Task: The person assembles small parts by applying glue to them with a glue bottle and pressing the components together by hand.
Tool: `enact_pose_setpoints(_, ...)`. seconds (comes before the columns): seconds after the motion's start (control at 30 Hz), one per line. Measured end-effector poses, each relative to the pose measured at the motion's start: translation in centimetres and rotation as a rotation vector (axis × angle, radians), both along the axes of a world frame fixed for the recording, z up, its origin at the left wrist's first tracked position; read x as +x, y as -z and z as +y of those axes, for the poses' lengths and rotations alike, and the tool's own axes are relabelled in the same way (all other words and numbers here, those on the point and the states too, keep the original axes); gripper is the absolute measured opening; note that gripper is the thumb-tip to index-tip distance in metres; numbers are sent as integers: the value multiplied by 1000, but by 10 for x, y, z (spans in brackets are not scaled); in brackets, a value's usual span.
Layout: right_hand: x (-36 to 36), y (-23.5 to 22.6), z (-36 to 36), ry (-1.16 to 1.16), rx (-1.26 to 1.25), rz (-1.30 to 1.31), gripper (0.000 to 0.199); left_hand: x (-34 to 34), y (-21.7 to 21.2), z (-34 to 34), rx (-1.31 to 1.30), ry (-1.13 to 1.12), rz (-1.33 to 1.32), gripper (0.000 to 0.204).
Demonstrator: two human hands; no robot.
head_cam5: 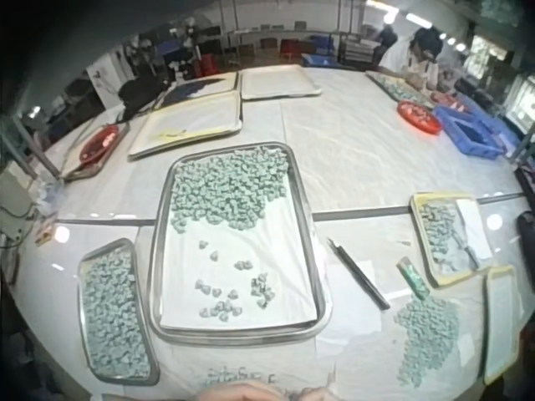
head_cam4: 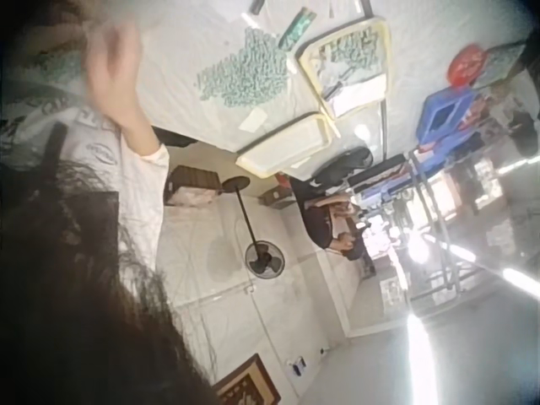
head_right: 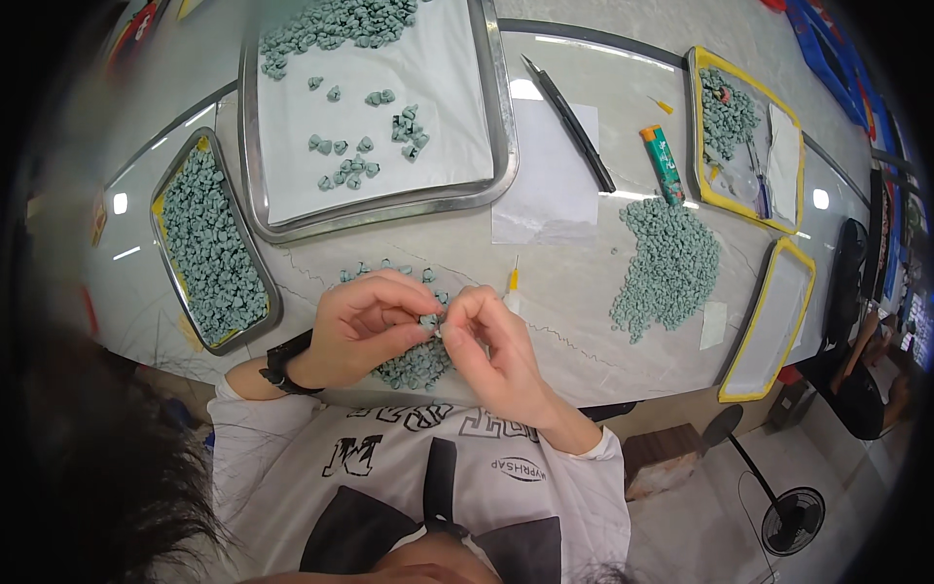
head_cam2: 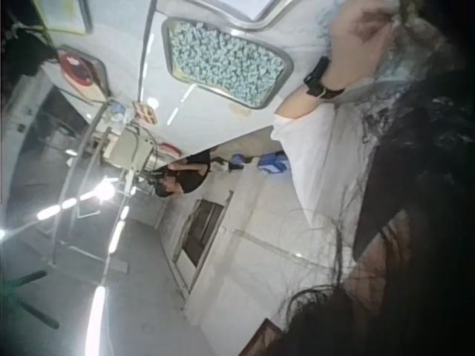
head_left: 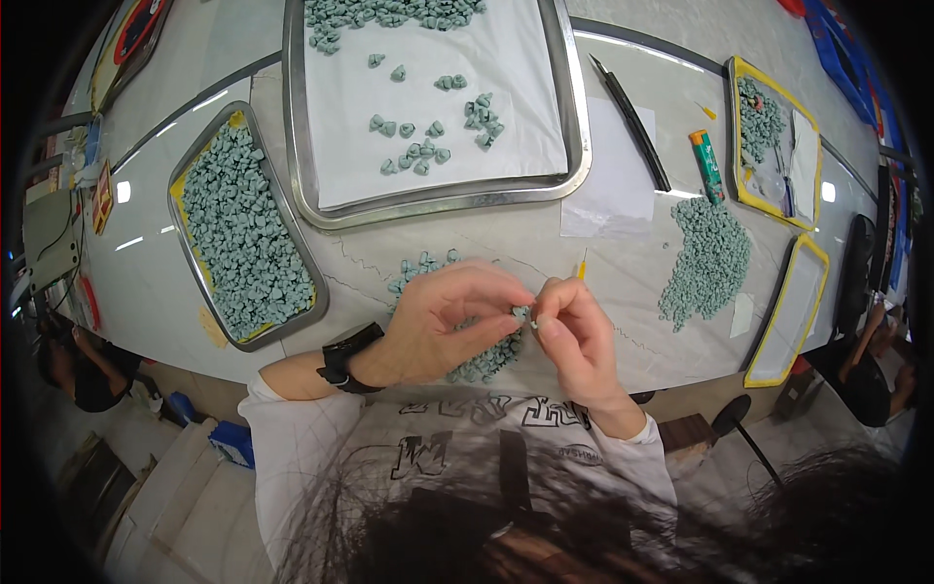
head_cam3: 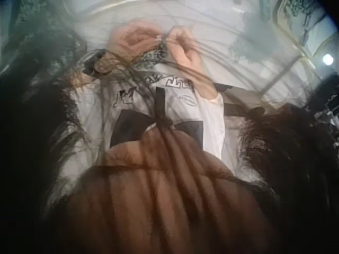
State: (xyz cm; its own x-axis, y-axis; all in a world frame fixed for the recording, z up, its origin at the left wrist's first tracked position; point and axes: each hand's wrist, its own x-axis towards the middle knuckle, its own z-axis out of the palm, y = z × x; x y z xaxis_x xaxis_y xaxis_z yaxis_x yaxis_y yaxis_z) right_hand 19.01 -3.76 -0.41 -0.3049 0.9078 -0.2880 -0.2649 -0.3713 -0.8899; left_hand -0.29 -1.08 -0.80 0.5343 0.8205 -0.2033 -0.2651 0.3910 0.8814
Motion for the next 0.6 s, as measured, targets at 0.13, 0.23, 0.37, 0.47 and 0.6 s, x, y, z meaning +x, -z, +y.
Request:
enact_pose_setpoints(0.13, 0, 0, 3, -49, 1, -28, 4, 0, 3, 0, -2, -12, -22, 27)
enact_pose_setpoints(0.23, -1, 1, 3, -42, -9, -47, 4, 0, 3, 1, 31, 14, -4, 27)
enact_pose_setpoints(0.37, -3, -1, 5, -17, -15, -103, 5, -1, 3, 1, 103, 36, 96, 27)
enact_pose_setpoints(0.47, -4, 3, 5, -29, 23, -171, 5, -2, 5, 0, 141, 35, 161, 26)
enact_pose_setpoints(0.6, -7, 6, 3, 23, 44, -208, 5, -4, 4, 1, 214, 26, 220, 26)
